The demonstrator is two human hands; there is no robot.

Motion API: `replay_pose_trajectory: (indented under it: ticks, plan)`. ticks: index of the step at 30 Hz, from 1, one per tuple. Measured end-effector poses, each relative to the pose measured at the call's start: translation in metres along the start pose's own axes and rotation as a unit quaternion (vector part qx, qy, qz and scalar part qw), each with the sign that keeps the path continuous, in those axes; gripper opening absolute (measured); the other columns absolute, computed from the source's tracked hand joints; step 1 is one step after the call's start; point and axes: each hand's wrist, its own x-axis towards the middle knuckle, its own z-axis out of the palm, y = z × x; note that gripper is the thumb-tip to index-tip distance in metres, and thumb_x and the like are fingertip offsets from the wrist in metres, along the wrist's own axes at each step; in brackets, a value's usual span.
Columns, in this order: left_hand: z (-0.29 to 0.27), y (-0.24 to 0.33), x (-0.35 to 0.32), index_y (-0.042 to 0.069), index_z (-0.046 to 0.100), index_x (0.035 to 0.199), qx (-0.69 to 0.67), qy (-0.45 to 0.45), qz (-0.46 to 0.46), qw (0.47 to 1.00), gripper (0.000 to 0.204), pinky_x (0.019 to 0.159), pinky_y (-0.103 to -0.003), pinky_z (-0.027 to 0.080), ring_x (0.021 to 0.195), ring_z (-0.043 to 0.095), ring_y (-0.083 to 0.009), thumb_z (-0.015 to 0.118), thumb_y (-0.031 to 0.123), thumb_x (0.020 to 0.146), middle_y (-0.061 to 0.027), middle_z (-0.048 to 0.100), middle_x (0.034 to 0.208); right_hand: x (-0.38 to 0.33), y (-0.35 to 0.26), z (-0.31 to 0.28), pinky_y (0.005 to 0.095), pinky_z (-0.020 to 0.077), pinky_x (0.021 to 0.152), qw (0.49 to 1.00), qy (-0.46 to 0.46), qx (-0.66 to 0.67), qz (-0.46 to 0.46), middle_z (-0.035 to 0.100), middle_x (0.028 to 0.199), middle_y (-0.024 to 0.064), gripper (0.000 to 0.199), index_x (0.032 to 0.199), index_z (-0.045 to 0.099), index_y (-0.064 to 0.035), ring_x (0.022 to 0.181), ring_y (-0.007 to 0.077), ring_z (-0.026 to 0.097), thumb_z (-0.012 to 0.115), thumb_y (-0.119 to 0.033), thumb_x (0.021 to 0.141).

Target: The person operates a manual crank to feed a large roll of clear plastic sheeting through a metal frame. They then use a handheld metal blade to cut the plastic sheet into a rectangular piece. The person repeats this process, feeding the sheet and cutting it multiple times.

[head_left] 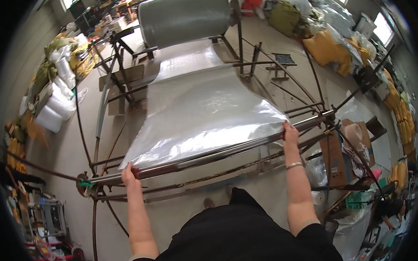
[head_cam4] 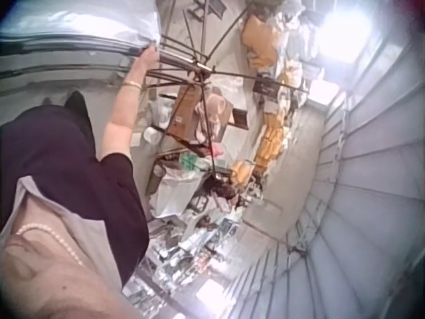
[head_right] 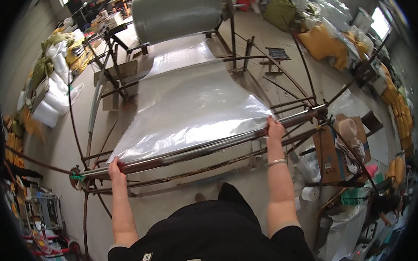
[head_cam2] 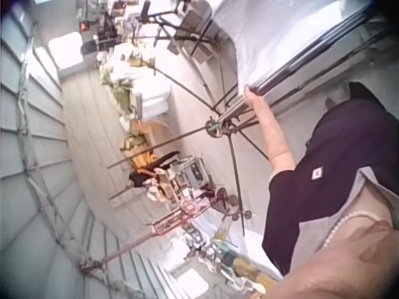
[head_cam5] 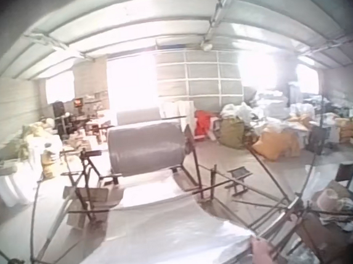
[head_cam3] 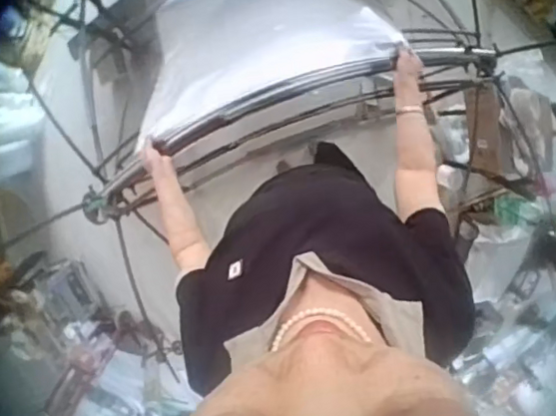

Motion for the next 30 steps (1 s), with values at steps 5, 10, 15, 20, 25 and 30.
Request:
replay_pose_trajectory:
  ticks: [5, 10, 15, 20, 25, 30]
  plan:
    - [0.008, -0.014, -0.004, 0.004, 0.060, 0.084, 0.076, 0.089, 0.020, 0.993, 0.008, 0.049, -0.026, 0.045, 0.056, 0.054, -0.0114, 0.063, 0.011, 0.087, -0.0014, 0.058, 0.071, 0.040, 0.059, -0.005, 0.0309, 0.0457, 0.053, 0.967, 0.142, -0.211, -0.030, 0.062, 0.062, 0.0060, 0.042, 0.067, 0.064, 0.0018, 0.055, 0.0134, 0.058, 0.079, -0.037, 0.076]
    - [0.007, -0.014, -0.034, 0.005, 0.059, 0.085, 0.100, 0.175, 0.036, 0.979, 0.011, 0.047, -0.022, 0.040, 0.051, 0.047, -0.0094, 0.065, 0.015, 0.087, 0.0006, 0.053, 0.064, 0.009, 0.051, 0.003, 0.0307, 0.0464, 0.053, 0.962, 0.181, -0.201, -0.027, 0.060, 0.060, 0.0060, 0.045, 0.062, 0.059, 0.0006, 0.054, 0.0123, 0.055, 0.081, -0.037, 0.073]
    - [0.002, -0.030, -0.033, 0.004, 0.059, 0.093, 0.125, 0.211, 0.017, 0.969, 0.016, 0.054, -0.027, 0.047, 0.066, 0.057, -0.0145, 0.064, 0.018, 0.088, -0.0035, 0.060, 0.081, -0.006, 0.047, -0.012, 0.0287, 0.0459, 0.054, 0.992, 0.089, 0.016, 0.085, 0.059, 0.070, -0.0009, 0.034, 0.074, 0.058, -0.0068, 0.065, 0.0097, 0.054, 0.078, -0.034, 0.080]
    - [-0.005, -0.047, -0.006, 0.001, 0.060, 0.112, -0.048, 0.232, -0.017, 0.971, 0.027, 0.076, -0.041, 0.055, 0.094, 0.064, -0.0264, 0.057, 0.019, 0.092, -0.0118, 0.063, 0.110, -0.007, 0.062, -0.006, 0.0321, 0.0547, 0.065, 0.969, 0.072, 0.182, 0.149, 0.065, 0.095, 0.0032, 0.034, 0.104, 0.056, -0.0064, 0.081, 0.0169, 0.064, 0.067, -0.036, 0.089]
    - [0.045, -0.036, -0.007, -0.003, 0.051, 0.125, -0.075, 0.286, -0.056, 0.954, 0.046, 0.095, -0.050, 0.048, 0.118, 0.053, -0.0350, 0.039, 0.034, 0.100, -0.0175, 0.052, 0.130, -0.005, 0.071, 0.007, 0.0382, 0.0490, 0.092, 0.943, 0.077, 0.284, 0.152, 0.058, 0.123, 0.0075, 0.049, 0.126, 0.052, -0.0039, 0.110, 0.0247, 0.057, 0.040, -0.044, 0.101]
    - [0.042, -0.029, -0.004, -0.006, 0.048, 0.130, 0.014, 0.441, -0.135, 0.887, 0.071, 0.100, -0.053, 0.045, 0.123, 0.049, -0.0407, 0.025, 0.054, 0.099, -0.0187, 0.041, 0.144, -0.025, 0.030, 0.038, 0.0422, 0.0486, 0.092, 0.934, 0.143, 0.268, 0.186, 0.055, 0.125, 0.0079, 0.056, 0.127, 0.051, -0.0044, 0.112, 0.0257, 0.055, 0.028, -0.049, 0.101]
